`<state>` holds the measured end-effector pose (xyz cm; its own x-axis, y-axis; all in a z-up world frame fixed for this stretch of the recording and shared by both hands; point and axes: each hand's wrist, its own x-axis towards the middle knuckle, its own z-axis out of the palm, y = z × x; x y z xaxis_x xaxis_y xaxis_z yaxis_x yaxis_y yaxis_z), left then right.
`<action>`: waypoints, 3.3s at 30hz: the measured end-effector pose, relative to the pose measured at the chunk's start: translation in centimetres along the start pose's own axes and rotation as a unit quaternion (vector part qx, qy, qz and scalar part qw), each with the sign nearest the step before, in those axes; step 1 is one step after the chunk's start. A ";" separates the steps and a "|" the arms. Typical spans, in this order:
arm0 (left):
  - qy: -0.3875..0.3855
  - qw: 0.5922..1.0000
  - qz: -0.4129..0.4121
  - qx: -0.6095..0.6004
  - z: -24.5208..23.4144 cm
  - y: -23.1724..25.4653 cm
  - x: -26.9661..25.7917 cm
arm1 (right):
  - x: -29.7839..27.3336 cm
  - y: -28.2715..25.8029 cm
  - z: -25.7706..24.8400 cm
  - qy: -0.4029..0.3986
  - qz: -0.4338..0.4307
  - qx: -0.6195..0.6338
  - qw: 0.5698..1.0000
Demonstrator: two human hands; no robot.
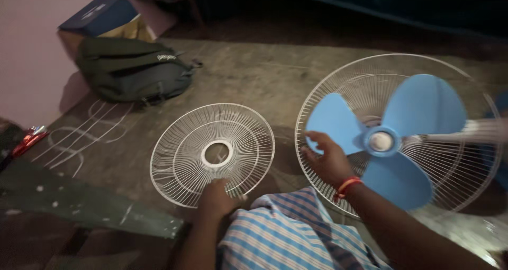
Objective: The person reassembles an electric fan by using a screwdriver to tighten screws on the fan head and then attaching the front wire cage to the fan blades.
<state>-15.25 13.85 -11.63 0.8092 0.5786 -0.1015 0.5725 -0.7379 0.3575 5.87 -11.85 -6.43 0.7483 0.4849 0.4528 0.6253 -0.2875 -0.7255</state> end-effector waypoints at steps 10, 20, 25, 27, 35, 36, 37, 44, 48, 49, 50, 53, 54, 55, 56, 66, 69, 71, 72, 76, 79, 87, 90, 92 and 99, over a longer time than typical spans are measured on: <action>0.096 0.992 0.081 0.031 4.4 -3.9 -1.4 | 0.6 4.8 13.2 -0.251 0.099 -0.046 0.962; 0.316 0.905 0.260 0.113 3.4 -2.9 -0.6 | 1.5 3.4 13.2 -0.275 0.135 0.024 0.952; 0.335 0.905 0.213 0.151 -1.9 1.3 -1.3 | 5.2 -2.2 8.2 -0.201 -0.052 -0.022 0.978; 0.389 0.883 0.233 0.124 -4.1 3.3 -1.4 | 6.4 -4.1 5.8 -0.167 -0.077 -0.021 0.983; 0.460 0.835 0.295 0.063 -12.7 11.5 -1.4 | 11.0 -7.8 -5.4 -0.007 -0.170 0.014 0.985; 0.467 0.829 0.302 0.054 -13.6 12.6 -1.6 | 11.5 -7.8 -6.7 -0.004 -0.177 0.052 0.983; 0.478 0.824 0.303 0.029 -14.5 13.6 -1.9 | 12.0 -7.6 -8.2 -0.003 -0.185 0.091 0.979; 0.491 0.800 0.259 -0.228 -20.3 18.4 -4.9 | 13.5 -5.3 -13.0 -0.025 -0.005 0.332 0.943; 0.508 0.795 0.205 -0.259 -24.9 18.6 -6.7 | 13.1 -4.4 -11.8 -0.058 0.055 0.353 0.932; 0.511 0.799 0.180 -0.261 -25.9 18.4 -7.2 | 12.9 -4.2 -11.2 -0.060 0.066 0.362 0.928; 0.482 0.805 0.169 -0.302 -26.8 18.0 -7.8 | 12.8 -4.1 -10.6 -0.062 0.077 0.371 0.923; 0.394 0.811 0.162 -0.401 -28.2 16.4 -9.0 | 12.2 -3.2 -9.3 -0.090 0.107 0.371 0.918; 0.371 0.809 0.181 -0.418 -28.4 15.7 -9.3 | 12.0 -2.9 -9.0 -0.088 0.123 0.378 0.913; 0.350 0.807 0.198 -0.433 -28.7 15.0 -9.4 | 11.8 -2.8 -8.4 -0.088 0.138 0.386 0.908; 0.331 0.798 0.196 -0.464 -28.7 14.4 -9.3 | 11.7 -2.7 -8.0 -0.088 0.153 0.394 0.902; 0.269 0.727 0.105 -0.623 -27.6 10.8 -7.9 | 7.6 -0.5 -6.9 -0.056 0.224 0.422 0.877; 0.296 0.739 0.043 -0.604 -25.8 10.6 -6.1 | 6.9 0.1 -7.5 -0.029 0.216 0.463 0.859; 0.309 0.753 0.031 -0.580 -24.1 11.0 -4.9 | 6.4 0.8 -8.6 -0.005 0.235 0.478 0.847; 0.315 0.759 0.043 -0.568 -23.3 11.3 -4.3 | 6.2 1.1 -9.2 0.016 0.254 0.472 0.844; 0.308 0.762 0.126 -0.555 -20.4 13.1 -2.9 | 5.1 2.3 -12.1 0.047 0.242 0.478 0.843; 0.275 0.774 0.060 -0.568 -18.8 14.4 -2.4 | 4.3 3.4 -14.2 0.057 0.232 0.473 0.848; 0.205 0.750 0.088 -0.622 -14.7 18.5 -0.8 | 1.5 4.9 -20.4 0.123 0.293 0.385 0.866; 0.180 0.748 0.088 -0.633 -13.1 20.6 -0.5 | -0.3 5.5 -23.0 0.140 0.288 0.379 0.868; 0.164 0.746 0.077 -0.641 -11.7 22.2 0.0 | -1.4 6.2 -24.7 0.161 0.283 0.367 0.872; 0.112 0.760 0.055 -0.637 -7.0 25.8 1.6 | -5.6 8.5 -28.3 0.203 0.255 0.399 0.857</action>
<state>-0.11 -1.78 3.96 0.7189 0.6873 0.1034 -0.2054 0.0680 0.9763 13.25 -40.41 -0.45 0.9960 0.0895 -0.0035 -0.0355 0.3589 -0.9327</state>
